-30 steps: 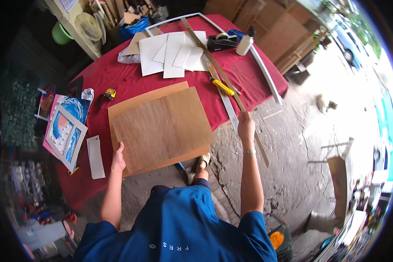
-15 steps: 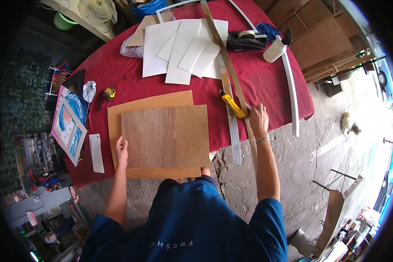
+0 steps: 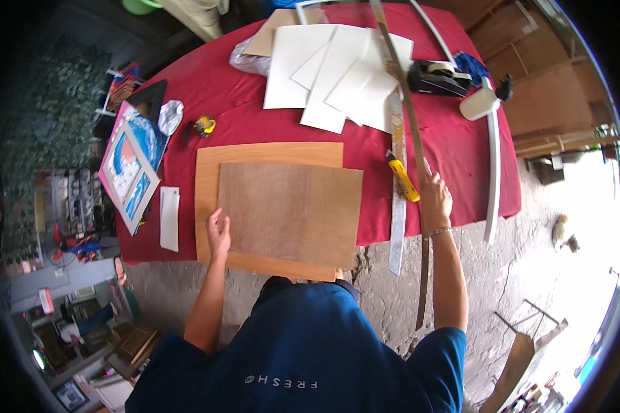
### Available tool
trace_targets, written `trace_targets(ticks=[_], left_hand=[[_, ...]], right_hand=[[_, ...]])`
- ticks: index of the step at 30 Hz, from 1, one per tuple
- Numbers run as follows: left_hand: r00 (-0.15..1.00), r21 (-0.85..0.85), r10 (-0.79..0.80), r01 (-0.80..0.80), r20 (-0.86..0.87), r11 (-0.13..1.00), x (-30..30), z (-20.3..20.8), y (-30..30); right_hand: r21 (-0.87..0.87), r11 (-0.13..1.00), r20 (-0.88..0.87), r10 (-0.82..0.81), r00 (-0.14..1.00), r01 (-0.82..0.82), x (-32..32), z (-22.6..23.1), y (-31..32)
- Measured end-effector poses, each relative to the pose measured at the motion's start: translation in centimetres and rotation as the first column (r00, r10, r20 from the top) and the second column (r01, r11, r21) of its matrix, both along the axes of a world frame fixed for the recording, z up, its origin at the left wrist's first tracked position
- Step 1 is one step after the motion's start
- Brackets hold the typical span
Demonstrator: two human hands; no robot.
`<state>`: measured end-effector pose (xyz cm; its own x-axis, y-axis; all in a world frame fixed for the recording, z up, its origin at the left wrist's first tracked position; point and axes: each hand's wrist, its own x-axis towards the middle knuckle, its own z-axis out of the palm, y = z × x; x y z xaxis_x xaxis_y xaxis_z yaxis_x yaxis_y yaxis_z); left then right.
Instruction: The person measures and marks a piece of plywood using a tape measure and pencil, scores a board with a utility knife and straightedge, and positions a printed label inside a white mat frame.
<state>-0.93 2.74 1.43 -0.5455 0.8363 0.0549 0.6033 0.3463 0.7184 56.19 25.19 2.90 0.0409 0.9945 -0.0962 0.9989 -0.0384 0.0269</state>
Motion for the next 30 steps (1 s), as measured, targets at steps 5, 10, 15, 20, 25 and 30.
trace_targets(ticks=[5,10,15,20,25,30], left_hand=[[0.998,-0.105,0.055,-0.054,0.011,0.993,-0.3,2.5,-2.8],[0.979,-0.136,0.136,-0.115,0.151,0.984,-1.3,1.4,-3.5],[0.992,-0.151,0.124,-0.118,0.028,0.981,-2.9,-1.4,-2.0],[0.982,0.028,0.077,-0.084,0.175,0.996,-1.4,-2.5,-0.2],[0.939,0.055,0.146,-0.171,0.313,0.984,-3.2,-4.8,-3.7],[1.000,0.138,0.015,-0.017,0.014,0.990,0.6,-1.5,-1.6]], right_hand=[[0.093,0.995,-0.161,-0.022,0.987,0.038,1.3,6.9,-0.6],[0.118,0.968,-0.790,-0.042,0.611,0.220,3.3,9.8,-4.4],[-0.034,0.867,-0.688,-0.381,0.617,0.497,1.5,9.8,-10.8],[0.105,0.891,-0.541,-0.321,0.777,0.441,3.4,5.3,-17.7],[0.056,0.963,-0.315,-0.232,0.920,0.262,2.7,0.5,-18.6],[0.068,0.917,-0.416,-0.332,0.847,0.393,5.1,-3.2,-21.9]])
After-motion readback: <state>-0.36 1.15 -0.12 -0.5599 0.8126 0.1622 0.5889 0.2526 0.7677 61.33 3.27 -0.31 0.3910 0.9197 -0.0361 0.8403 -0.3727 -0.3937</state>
